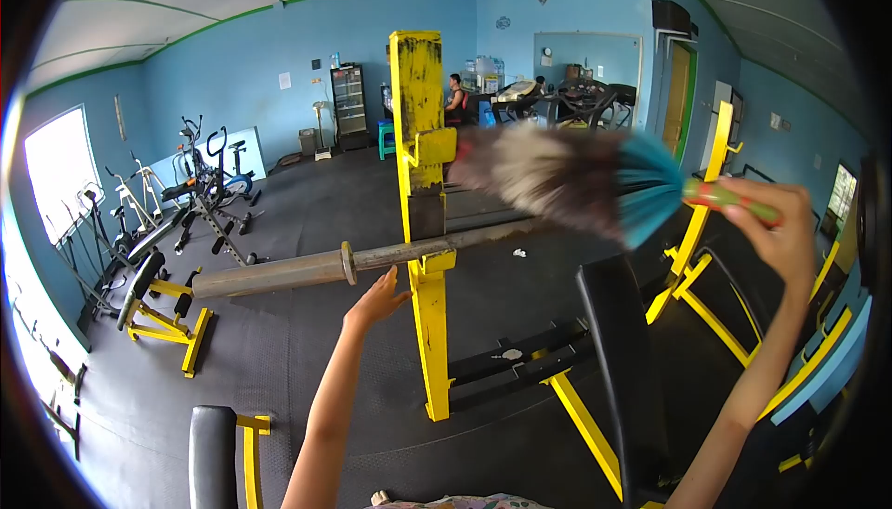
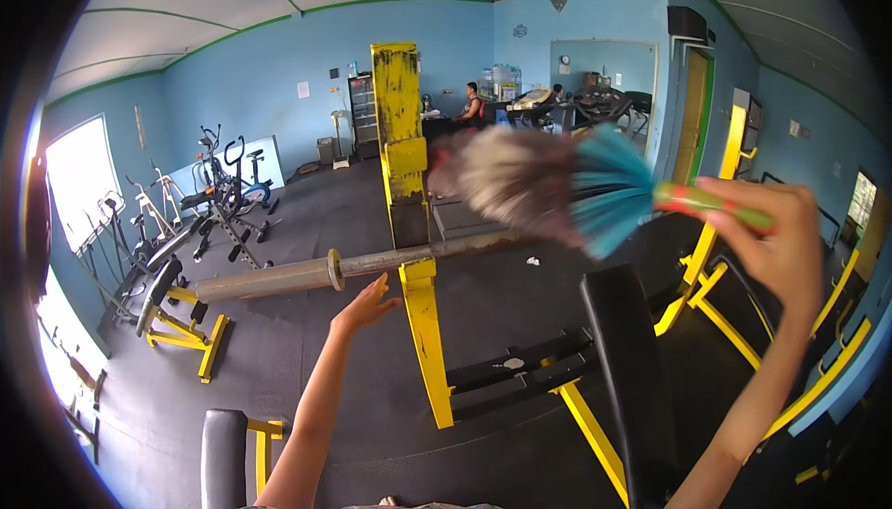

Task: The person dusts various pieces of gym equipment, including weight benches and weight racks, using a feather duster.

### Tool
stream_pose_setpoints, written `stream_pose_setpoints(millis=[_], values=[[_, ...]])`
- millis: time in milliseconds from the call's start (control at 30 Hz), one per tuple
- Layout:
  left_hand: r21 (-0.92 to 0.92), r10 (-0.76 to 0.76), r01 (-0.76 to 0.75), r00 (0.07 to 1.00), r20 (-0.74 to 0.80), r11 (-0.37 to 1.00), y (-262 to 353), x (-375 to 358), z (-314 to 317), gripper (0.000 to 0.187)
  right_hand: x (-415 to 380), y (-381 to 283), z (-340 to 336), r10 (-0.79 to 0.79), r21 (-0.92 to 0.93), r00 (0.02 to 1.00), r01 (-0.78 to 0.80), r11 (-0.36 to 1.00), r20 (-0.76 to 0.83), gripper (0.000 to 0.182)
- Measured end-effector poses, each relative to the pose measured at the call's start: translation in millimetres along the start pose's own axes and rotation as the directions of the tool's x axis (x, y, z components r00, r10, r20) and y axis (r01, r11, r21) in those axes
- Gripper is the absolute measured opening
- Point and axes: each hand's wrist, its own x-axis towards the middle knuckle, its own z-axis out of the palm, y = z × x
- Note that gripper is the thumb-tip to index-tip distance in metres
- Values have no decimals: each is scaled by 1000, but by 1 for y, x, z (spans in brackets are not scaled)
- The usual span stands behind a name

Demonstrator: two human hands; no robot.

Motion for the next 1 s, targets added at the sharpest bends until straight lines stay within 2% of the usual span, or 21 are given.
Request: stream_pose_setpoints(millis=[33,67,133,167,200,233,300,333,367,433,567,600,633,700,733,767,800,833,867,900,1000], values=[[-114,67,-67,998,-3,991,14,-22,-27,47,-6,17,-8,-23,53,996,27,998,-82,22],[-220,136,-136,991,-16,966,28,-45,-57,37,-8,31,-20,-4,81,996,12,997,-88,23],[-234,151,-207,960,-235,950,48,-97,-109,21,-13,76,-28,11,117,995,1,993,-102,24],[-113,189,-263,877,-442,958,39,-112,-121,11,-12,110,-24,-20,147,991,39,988,-129,26],[42,279,-315,762,-584,948,34,-121,-140,7,-7,124,-20,89,259,996,-80,962,-22,28],[179,313,-260,700,-642,949,24,-127,-158,18,-1,138,-17,196,345,977,-213,914,86,31],[359,302,-61,680,-668,931,-14,-129,-173,55,17,162,27,193,515,971,-238,823,142,37],[351,207,37,748,-631,936,-29,-130,-180,63,29,162,41,156,515,956,-266,815,247,37],[365,151,98,791,-593,926,-38,-131,-183,62,40,155,59,149,511,952,-272,816,268,42],[475,157,107,862,-482,874,-61,-127,-186,59,58,163,98,153,581,930,-331,743,334,44],[478,112,147,875,-471,866,-80,-118,-186,56,94,167,166,98,688,817,-537,488,569,34],[451,114,149,856,-504,880,-91,-118,-190,54,101,160,180,101,686,813,-544,483,574,33],[421,114,148,836,-537,895,-70,-118,-196,52,105,157,191,107,680,808,-552,482,580,33],[204,94,102,634,-768,974,-7,-151,-234,45,109,161,204,62,673,784,-568,474,618,35],[179,171,-18,397,-902,984,20,-169,-251,45,104,166,201,67,669,785,-566,482,616,37],[265,288,-180,113,-951,947,42,-182,-258,45,98,170,196,106,660,782,-582,475,614,39],[404,393,-285,-100,-914,869,64,-196,-262,44,88,187,194,109,664,776,-596,452,622,38],[534,491,-347,-209,-846,771,81,-206,-263,44,78,204,195,115,663,766,-612,431,632,38],[642,576,-385,-285,-766,663,95,-215,-259,44,68,209,198,113,685,785,-592,425,609,37],[687,620,-424,-307,-722,590,105,-218,-252,43,60,214,197,111,709,805,-571,414,583,36],[719,693,-492,-280,-664,491,120,-215,-225,42,55,183,201,96,713,833,-521,469,545,34]])
